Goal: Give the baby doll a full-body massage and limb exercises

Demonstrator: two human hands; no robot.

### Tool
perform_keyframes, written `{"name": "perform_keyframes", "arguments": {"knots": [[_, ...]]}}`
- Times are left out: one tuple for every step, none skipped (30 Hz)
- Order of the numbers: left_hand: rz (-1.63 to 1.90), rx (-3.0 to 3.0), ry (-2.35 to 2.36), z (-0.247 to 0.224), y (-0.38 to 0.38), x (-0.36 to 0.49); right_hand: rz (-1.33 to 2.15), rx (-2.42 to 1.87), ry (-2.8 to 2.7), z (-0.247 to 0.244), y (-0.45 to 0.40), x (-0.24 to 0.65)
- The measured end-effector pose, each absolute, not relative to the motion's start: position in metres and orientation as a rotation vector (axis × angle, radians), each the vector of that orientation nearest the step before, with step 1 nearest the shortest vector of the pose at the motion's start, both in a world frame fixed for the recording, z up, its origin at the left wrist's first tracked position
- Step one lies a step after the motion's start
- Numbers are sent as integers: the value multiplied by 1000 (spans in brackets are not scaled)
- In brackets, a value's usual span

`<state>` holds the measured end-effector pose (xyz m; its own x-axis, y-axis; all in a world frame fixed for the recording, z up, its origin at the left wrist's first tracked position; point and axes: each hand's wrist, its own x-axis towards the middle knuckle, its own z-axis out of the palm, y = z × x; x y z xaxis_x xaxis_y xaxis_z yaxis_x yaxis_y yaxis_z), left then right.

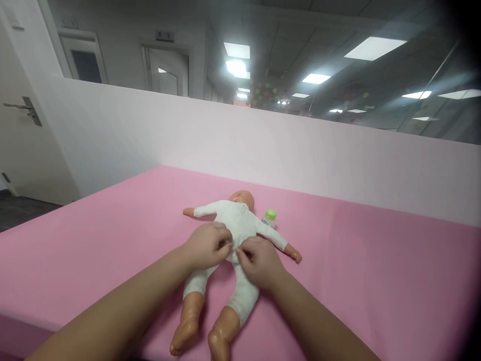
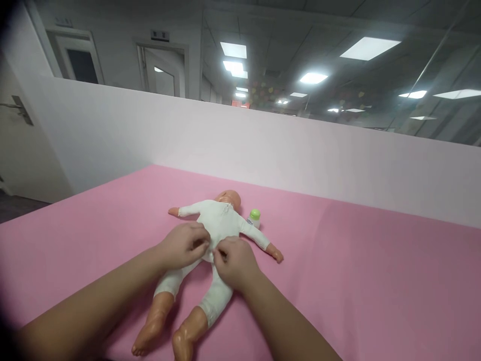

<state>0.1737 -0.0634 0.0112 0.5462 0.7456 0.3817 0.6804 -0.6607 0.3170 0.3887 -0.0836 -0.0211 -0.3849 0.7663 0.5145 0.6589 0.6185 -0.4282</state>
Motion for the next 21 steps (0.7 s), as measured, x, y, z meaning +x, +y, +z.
{"name": "perform_keyframes", "arguments": {"knots": [[662,2635,1235,7,-64,178,215,-1136,-2199,-22,-83,386],[597,2625,1260,4,-65,181,222,-1163,-2234,-24,-83,384],[563,2620,1291,1,-65,184,217,-1195,-2247,-25,-82,382],[554,2619,1318,-1,-65,187,207,-1221,-2246,-27,-81,380],[557,2617,1339,-2,-64,189,197,-1235,-2244,-28,-79,379],[556,2618,1350,-2,-62,190,189,-1236,-2241,-29,-77,378],[550,2622,1351,-1,-59,192,186,-1228,-2238,-30,-75,378],[542,2628,1346,0,-55,193,192,-1216,-2233,-31,-72,377],[532,2634,1338,1,-51,195,211,-1204,-2226,-33,-69,378],[529,2635,1336,2,-45,196,242,-1194,-2213,-34,-66,378],[543,2631,1341,2,-40,198,276,-1188,-2194,-35,-63,379],[568,2622,1346,2,-35,199,306,-1183,-2169,-36,-61,380],[597,2609,1351,0,-30,199,327,-1170,-2143,-37,-59,381],[625,2600,1351,-1,-27,199,336,-1148,-2119,-38,-57,382],[645,2600,1352,-3,-26,199,329,-1119,-2098,-39,-56,383],[655,2606,1356,-5,-25,197,311,-1085,-2083,-40,-56,385],[659,2618,1365,-6,-26,195,281,-1051,-2070,-41,-56,386],[672,2630,1386,-7,-28,193,245,-1021,-2056,-42,-56,387],[702,2643,1417,-7,-30,191,202,-999,-2036,-43,-56,387],[741,2659,1445,-6,-32,189,159,-985,-2013,-44,-55,387],[787,2683,1459,-5,-34,187,122,-977,-1990,-45,-55,387]]}}
